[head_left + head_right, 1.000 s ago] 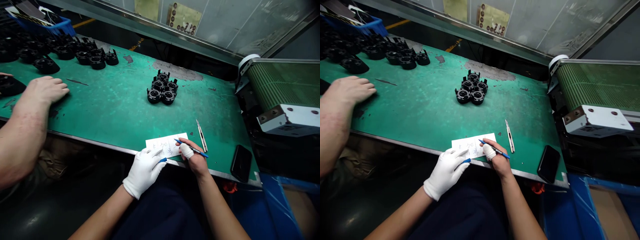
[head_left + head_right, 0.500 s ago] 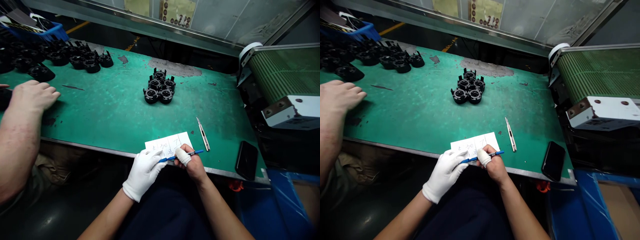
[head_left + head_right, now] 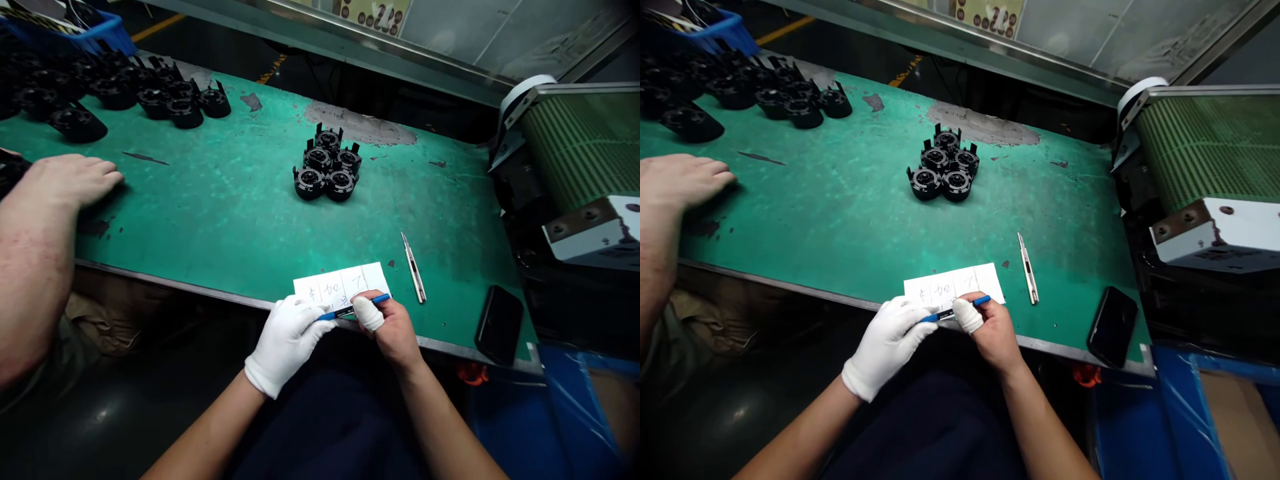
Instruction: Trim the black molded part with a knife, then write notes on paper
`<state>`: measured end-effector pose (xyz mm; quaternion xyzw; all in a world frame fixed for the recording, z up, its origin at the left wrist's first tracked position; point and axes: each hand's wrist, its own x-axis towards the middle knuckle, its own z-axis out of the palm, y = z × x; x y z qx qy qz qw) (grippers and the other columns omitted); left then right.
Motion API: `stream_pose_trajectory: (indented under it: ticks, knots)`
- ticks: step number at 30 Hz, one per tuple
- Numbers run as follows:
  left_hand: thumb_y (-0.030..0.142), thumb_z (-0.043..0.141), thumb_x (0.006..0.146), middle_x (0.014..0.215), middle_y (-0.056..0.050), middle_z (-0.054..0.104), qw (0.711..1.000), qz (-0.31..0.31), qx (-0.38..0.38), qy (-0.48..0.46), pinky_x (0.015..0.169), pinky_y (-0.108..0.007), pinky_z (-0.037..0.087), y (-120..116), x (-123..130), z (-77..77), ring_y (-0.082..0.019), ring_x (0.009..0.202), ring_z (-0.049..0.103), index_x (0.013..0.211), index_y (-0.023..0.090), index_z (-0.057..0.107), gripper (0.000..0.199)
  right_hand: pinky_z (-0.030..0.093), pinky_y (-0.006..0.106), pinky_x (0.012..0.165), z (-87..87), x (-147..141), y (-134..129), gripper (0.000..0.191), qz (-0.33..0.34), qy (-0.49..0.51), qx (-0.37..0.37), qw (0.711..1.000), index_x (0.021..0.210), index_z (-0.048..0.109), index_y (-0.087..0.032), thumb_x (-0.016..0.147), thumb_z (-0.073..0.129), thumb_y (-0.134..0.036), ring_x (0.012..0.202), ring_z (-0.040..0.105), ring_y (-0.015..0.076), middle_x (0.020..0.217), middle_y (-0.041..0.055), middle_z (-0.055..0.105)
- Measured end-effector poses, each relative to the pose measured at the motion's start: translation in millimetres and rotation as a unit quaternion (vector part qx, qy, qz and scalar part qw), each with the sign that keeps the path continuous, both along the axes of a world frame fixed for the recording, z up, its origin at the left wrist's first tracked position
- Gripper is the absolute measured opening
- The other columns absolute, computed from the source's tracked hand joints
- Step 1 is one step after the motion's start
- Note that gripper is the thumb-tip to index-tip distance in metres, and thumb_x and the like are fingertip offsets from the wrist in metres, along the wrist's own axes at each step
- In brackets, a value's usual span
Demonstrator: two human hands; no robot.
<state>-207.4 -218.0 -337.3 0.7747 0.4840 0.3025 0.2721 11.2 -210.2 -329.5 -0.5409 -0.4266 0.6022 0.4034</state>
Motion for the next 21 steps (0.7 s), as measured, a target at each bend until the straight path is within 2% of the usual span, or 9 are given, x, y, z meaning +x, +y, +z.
stream_pose_trajectory:
  ticks: [2, 7, 11, 14, 17, 21]
  knots:
    - [0.035, 0.061, 0.097, 0.108, -0.002, 0.076, 1.000, 0.012, 0.005, -0.002, 0.087, -0.037, 0.049, 0, 0, -1.5, -0.021, 0.099, 0.067, 0.109, 0.027, 0.072, 0.017, 0.036, 0.025, 0.049, -0.3, -1, 0, 0.031, 0.002, -0.005, 0.010, 1.000, 0.092, 0.066, -0.019, 0.087, 0.074, -0.048, 0.051, 0.046, 0.0104, 0.061, -0.0032, 0.057]
    - [0.031, 0.059, 0.098, 0.104, -0.003, 0.075, 0.999, 0.025, 0.001, -0.023, 0.086, -0.038, 0.049, -2, 1, -6.2, -0.021, 0.096, 0.066, 0.110, 0.027, 0.072, 0.018, 0.039, 0.025, 0.045, 1.4, -14, 2, 0.032, 0.005, -0.009, 0.010, 1.000, 0.094, 0.063, -0.020, 0.089, 0.071, -0.050, 0.046, 0.049, 0.0109, 0.059, -0.0035, 0.059]
    - [0.029, 0.060, 0.098, 0.110, -0.003, 0.074, 0.998, 0.042, 0.020, -0.041, 0.089, -0.038, 0.049, -3, 2, -6.1, -0.021, 0.101, 0.064, 0.116, 0.027, 0.070, 0.021, 0.042, 0.024, 0.047, 0.6, -23, 1, 0.032, -0.002, -0.009, 0.012, 1.000, 0.096, 0.061, -0.020, 0.091, 0.068, -0.051, 0.049, 0.052, 0.0113, 0.060, -0.0036, 0.059]
    - [0.029, 0.058, 0.098, 0.105, -0.002, 0.074, 0.998, 0.046, 0.001, -0.030, 0.087, -0.038, 0.049, -4, 3, -2.1, -0.021, 0.098, 0.063, 0.108, 0.027, 0.072, 0.017, 0.042, 0.025, 0.047, -2.7, -30, -3, 0.030, 0.028, -0.004, 0.012, 1.000, 0.097, 0.066, -0.019, 0.090, 0.070, -0.048, 0.050, 0.052, 0.0123, 0.060, -0.0027, 0.060]
    - [0.029, 0.053, 0.100, 0.100, -0.003, 0.073, 0.999, 0.032, -0.019, -0.018, 0.085, -0.039, 0.049, -4, 2, 2.2, -0.022, 0.095, 0.063, 0.103, 0.026, 0.073, 0.020, 0.048, 0.028, 0.058, -6.3, -38, -6, 0.025, 0.061, 0.006, 0.034, 0.998, 0.097, 0.073, -0.019, 0.086, 0.076, -0.042, 0.061, 0.059, 0.0160, 0.071, 0.0010, 0.067]
    - [0.028, 0.052, 0.100, 0.109, -0.003, 0.073, 1.000, 0.005, -0.026, -0.012, 0.089, -0.041, 0.049, -5, -3, 5.2, -0.023, 0.100, 0.063, 0.115, 0.029, 0.070, 0.024, 0.052, 0.033, 0.079, -7.0, -42, -8, 0.019, 0.064, 0.021, 0.074, 0.995, 0.097, 0.076, -0.022, 0.087, 0.075, -0.038, 0.082, 0.066, 0.0218, 0.087, 0.0035, 0.072]
